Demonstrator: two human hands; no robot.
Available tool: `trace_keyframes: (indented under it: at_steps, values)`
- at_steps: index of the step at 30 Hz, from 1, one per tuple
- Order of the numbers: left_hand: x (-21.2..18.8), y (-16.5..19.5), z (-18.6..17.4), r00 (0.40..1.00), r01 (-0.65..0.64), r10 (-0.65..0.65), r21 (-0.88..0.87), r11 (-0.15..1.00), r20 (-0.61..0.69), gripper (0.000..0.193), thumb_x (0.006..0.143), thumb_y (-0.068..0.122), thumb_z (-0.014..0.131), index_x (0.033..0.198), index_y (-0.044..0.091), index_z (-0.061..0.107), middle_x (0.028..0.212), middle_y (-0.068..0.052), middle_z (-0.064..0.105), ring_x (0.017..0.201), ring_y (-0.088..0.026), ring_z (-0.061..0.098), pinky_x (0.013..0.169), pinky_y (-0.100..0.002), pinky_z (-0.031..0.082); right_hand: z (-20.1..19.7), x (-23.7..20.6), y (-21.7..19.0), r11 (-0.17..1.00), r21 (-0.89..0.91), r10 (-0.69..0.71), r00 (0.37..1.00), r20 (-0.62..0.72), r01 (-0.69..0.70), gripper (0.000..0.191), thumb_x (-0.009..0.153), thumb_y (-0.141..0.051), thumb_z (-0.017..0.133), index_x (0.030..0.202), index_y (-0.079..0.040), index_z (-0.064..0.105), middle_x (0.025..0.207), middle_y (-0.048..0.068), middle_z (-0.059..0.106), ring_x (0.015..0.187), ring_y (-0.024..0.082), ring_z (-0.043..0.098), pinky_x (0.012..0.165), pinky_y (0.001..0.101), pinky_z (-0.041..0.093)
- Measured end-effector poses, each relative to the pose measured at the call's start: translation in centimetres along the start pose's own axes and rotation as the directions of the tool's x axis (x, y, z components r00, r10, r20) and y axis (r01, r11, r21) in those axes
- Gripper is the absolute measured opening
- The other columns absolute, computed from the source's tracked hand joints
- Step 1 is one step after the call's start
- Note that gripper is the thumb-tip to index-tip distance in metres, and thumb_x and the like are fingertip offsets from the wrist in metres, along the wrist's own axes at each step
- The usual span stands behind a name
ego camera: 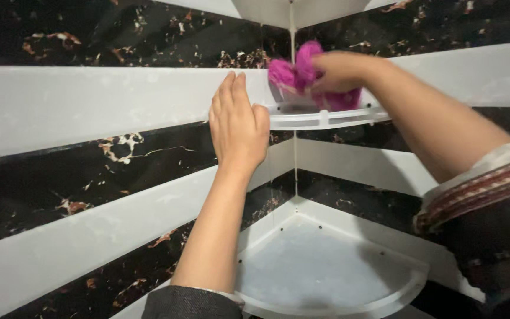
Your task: The person removes bottles and a jar from a corner wall shelf in the bathroom, placing them on the floor and in a basket. They then wipe the shelf tiers and the surrounding wall tiles with a pink cloth, working over each shelf level in turn.
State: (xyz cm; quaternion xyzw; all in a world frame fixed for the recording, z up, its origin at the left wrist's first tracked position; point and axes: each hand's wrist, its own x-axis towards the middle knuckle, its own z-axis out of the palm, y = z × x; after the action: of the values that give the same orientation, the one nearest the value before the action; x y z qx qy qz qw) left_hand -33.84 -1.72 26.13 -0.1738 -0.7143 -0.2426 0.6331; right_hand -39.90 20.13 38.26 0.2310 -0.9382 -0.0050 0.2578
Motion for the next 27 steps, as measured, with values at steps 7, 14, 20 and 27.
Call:
trace_keyframes:
  at_steps: [7,14,20,27]
  values:
    - [-0.7,-1.5,0.9,0.997,-0.054,0.050,-0.078,0.996,-0.052,0.061,0.100,0.018,0.050,0.156,0.002,0.033,0.161,-0.020,0.039,0.148,-0.038,0.040,0.124,-0.049,0.029,2.0,1.7,-2.9,0.994,0.106,-0.074,0.916,0.395,0.035,0.029,0.093,-0.019,0.063,0.118,-0.006,0.062,0.089,0.016,0.069,0.076,0.026,0.064,0.065,0.0424,0.053]
    - [-0.5,-1.8,0.6,0.996,-0.080,0.079,-0.052,0.995,-0.029,0.068,0.101,0.017,0.047,0.163,0.004,0.021,0.167,-0.022,0.030,0.156,-0.039,0.030,0.129,-0.049,0.024,1.9,1.0,-5.8,0.913,0.302,-0.355,0.898,0.259,0.274,0.019,0.096,-0.013,0.059,0.113,-0.006,0.064,0.088,0.005,0.072,0.079,0.013,0.058,0.070,0.0340,0.051]
    - [-0.1,-1.6,1.1,1.000,-0.018,0.018,-0.048,0.999,-0.004,0.072,0.095,0.016,0.046,0.161,0.003,0.022,0.166,-0.020,0.031,0.156,-0.037,0.029,0.128,-0.048,0.024,0.5,-1.1,-3.7,0.978,-0.133,0.199,0.917,0.344,-0.162,0.032,0.094,-0.011,0.061,0.125,-0.015,0.066,0.096,0.013,0.074,0.081,0.025,0.070,0.074,0.0431,0.055]
    - [-0.5,-1.6,1.3,0.999,-0.035,0.034,-0.022,0.999,-0.036,0.071,0.096,0.018,0.047,0.161,0.003,0.024,0.166,-0.019,0.034,0.155,-0.037,0.030,0.128,-0.049,0.024,0.8,-0.2,-4.9,0.997,0.056,0.024,0.924,0.381,-0.049,0.026,0.096,-0.014,0.056,0.121,-0.014,0.064,0.080,0.009,0.065,0.070,0.020,0.058,0.062,0.0408,0.050]
